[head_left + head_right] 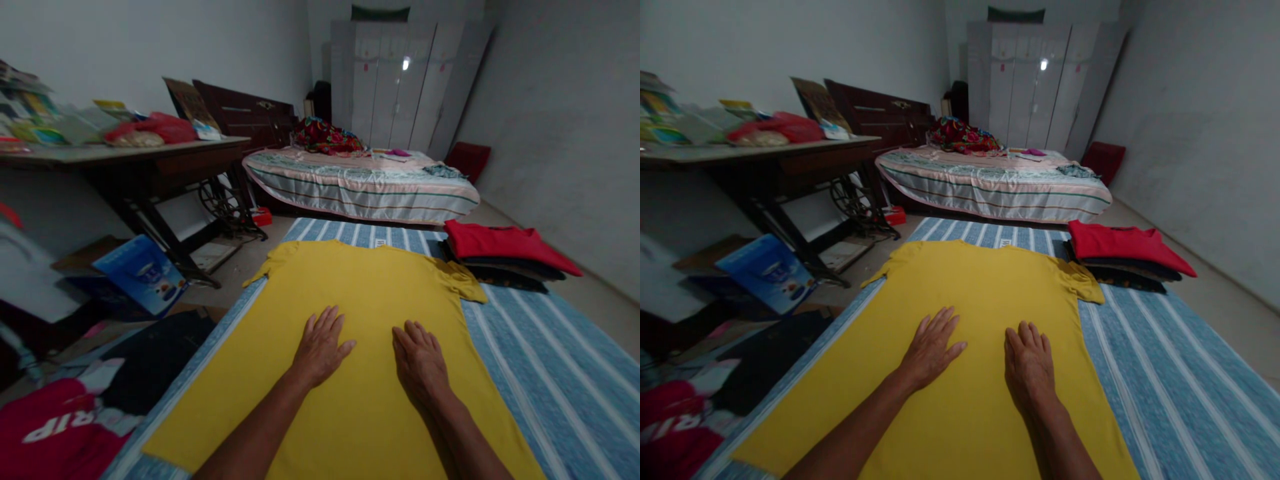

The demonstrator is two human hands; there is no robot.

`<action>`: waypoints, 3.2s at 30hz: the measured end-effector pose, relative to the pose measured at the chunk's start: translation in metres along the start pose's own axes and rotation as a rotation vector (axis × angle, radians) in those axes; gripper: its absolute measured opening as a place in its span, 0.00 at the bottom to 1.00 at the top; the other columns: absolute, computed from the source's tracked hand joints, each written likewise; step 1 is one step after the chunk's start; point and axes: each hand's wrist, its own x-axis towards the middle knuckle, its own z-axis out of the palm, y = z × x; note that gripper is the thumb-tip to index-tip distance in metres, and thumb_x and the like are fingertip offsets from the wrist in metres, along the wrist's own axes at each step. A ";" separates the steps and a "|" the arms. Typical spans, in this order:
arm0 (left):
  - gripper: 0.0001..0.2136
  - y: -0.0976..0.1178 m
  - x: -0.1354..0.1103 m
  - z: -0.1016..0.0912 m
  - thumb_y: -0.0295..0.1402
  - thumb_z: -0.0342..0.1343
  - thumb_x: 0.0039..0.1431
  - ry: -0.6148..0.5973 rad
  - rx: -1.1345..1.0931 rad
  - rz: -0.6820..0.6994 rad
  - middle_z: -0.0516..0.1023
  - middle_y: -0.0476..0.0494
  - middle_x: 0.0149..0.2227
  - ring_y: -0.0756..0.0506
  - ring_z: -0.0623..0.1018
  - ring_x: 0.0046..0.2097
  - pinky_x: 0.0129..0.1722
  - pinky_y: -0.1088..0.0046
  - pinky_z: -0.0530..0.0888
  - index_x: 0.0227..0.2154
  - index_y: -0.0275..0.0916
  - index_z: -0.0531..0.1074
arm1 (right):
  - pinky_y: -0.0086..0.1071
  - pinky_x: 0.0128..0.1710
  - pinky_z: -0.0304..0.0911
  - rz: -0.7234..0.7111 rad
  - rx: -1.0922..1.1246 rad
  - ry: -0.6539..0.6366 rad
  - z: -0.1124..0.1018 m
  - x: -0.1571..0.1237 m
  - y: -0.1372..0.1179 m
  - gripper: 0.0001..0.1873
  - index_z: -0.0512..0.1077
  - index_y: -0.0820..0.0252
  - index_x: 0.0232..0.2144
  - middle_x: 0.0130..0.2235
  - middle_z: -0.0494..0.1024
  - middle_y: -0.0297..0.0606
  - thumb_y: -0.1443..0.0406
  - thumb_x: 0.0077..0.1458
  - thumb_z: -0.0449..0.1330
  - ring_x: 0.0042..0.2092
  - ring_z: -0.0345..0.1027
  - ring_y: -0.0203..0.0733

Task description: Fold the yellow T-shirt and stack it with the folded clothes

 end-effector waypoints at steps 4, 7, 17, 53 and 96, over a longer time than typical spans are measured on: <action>0.27 0.000 0.000 0.000 0.47 0.42 0.62 -0.012 0.010 -0.009 0.53 0.38 0.66 0.41 0.51 0.67 0.63 0.54 0.49 0.59 0.37 0.59 | 0.44 0.55 0.51 0.001 0.002 -0.001 0.000 0.000 0.000 0.17 0.70 0.54 0.50 0.54 0.69 0.43 0.64 0.64 0.46 0.58 0.57 0.50; 0.27 0.000 0.001 0.001 0.47 0.43 0.62 -0.013 0.014 -0.013 0.53 0.38 0.66 0.41 0.50 0.67 0.63 0.54 0.49 0.60 0.37 0.58 | 0.43 0.55 0.51 -0.004 0.006 0.009 0.001 0.000 0.000 0.17 0.70 0.54 0.50 0.54 0.69 0.42 0.64 0.64 0.47 0.57 0.57 0.50; 0.28 0.002 -0.001 -0.003 0.47 0.42 0.62 -0.030 0.003 -0.021 0.52 0.37 0.66 0.41 0.51 0.67 0.64 0.54 0.48 0.60 0.36 0.58 | 0.45 0.55 0.52 -0.002 0.005 0.010 0.001 -0.001 0.000 0.17 0.71 0.55 0.49 0.54 0.69 0.43 0.64 0.63 0.47 0.57 0.58 0.50; 0.29 -0.002 0.001 0.005 0.49 0.38 0.63 0.012 -0.031 -0.009 0.52 0.37 0.66 0.41 0.49 0.67 0.64 0.54 0.46 0.61 0.36 0.57 | 0.47 0.61 0.38 0.159 -0.094 -0.317 -0.015 -0.015 0.006 0.35 0.54 0.62 0.63 0.65 0.51 0.49 0.47 0.62 0.43 0.66 0.38 0.55; 0.31 0.006 0.023 -0.011 0.48 0.39 0.61 -0.116 0.048 -0.056 0.52 0.31 0.65 0.37 0.51 0.66 0.62 0.51 0.50 0.60 0.31 0.58 | 0.46 0.57 0.53 0.349 -0.157 0.045 -0.032 -0.132 0.102 0.24 0.69 0.65 0.48 0.55 0.67 0.51 0.56 0.61 0.43 0.59 0.56 0.52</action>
